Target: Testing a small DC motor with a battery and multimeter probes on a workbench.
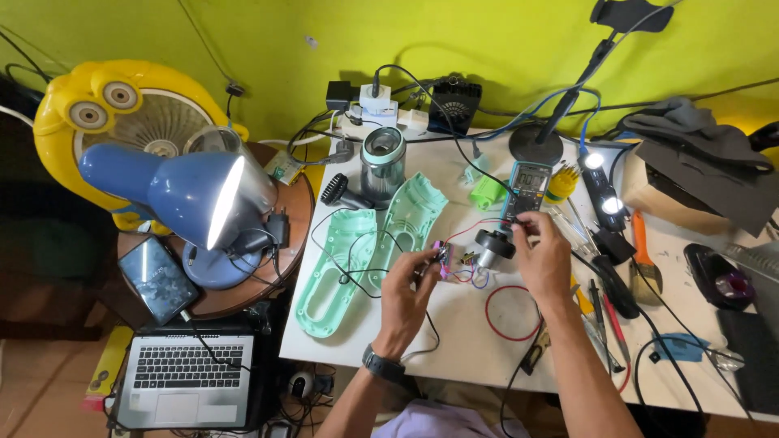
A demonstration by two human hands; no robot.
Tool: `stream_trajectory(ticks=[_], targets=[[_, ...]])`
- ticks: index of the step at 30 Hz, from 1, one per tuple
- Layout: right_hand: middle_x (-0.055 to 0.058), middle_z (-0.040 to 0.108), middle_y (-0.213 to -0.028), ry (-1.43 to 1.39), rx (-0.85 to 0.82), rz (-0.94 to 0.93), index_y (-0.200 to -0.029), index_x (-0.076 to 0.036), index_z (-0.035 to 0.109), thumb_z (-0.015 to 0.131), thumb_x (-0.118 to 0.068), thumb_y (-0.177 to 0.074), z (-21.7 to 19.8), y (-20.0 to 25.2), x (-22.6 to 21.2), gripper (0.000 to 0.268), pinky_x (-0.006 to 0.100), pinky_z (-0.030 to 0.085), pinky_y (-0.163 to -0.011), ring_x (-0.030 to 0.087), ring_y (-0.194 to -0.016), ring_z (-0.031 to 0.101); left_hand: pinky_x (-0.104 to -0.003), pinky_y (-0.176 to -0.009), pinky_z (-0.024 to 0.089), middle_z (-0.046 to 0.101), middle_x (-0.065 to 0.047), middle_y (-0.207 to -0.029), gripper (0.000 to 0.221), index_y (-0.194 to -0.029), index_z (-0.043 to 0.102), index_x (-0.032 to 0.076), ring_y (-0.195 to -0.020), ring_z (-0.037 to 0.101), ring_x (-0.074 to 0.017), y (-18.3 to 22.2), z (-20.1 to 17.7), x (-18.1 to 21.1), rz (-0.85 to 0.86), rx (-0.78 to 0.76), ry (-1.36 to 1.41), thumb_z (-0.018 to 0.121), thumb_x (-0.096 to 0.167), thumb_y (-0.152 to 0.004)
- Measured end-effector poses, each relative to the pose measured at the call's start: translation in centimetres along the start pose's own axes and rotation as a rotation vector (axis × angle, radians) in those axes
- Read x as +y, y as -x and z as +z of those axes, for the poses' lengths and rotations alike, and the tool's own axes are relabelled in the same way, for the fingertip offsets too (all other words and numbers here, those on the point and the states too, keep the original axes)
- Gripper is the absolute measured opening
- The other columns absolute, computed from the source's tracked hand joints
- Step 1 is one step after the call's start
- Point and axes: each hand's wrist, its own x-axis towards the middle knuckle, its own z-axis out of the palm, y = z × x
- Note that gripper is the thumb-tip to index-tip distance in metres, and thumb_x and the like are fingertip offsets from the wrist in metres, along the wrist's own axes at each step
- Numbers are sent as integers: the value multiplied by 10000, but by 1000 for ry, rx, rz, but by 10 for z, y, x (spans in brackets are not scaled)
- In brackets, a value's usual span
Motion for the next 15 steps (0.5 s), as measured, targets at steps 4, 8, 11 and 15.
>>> stream_trajectory(ticks=[4, 8, 11, 15], targets=[[103, 715, -1020, -24, 80, -174, -1188, -140, 726, 722, -156, -946, 8, -13, -16, 243, 403, 598, -777, 315, -936, 696, -300, -591, 532, 679, -121, -908, 202, -1127, 732, 40, -739, 700, -204, -18, 10, 3, -64, 18, 25, 711, 43, -927], [80, 726, -900, -293, -165, -41, -1135, -158, 774, 739, -140, -907, 5, -22, -45, 231, 324, 595, -682, 206, -800, 707, -310, -605, 537, 698, -145, -927, 213, -1143, 744, 45, -756, 681, -197, -24, 16, 8, -198, -14, -6, 689, 65, -939], [115, 741, -872, -398, -284, 26, -1138, -120, 786, 767, -132, -867, -5, -20, -69, 272, 332, 601, -662, 185, -763, 682, -306, -608, 527, 709, -144, -924, 211, -1136, 756, 59, -768, 675, -191, -25, 16, 13, -231, -4, -22, 689, 86, -938], [111, 742, -993, -337, -292, -77, -1151, -132, 779, 759, -188, -933, 10, -18, -65, 226, 328, 598, -690, 228, -857, 725, -311, -638, 526, 719, -157, -943, 206, -1116, 769, 103, -821, 671, -216, -30, 14, 15, -227, 10, -131, 689, 127, -927]])
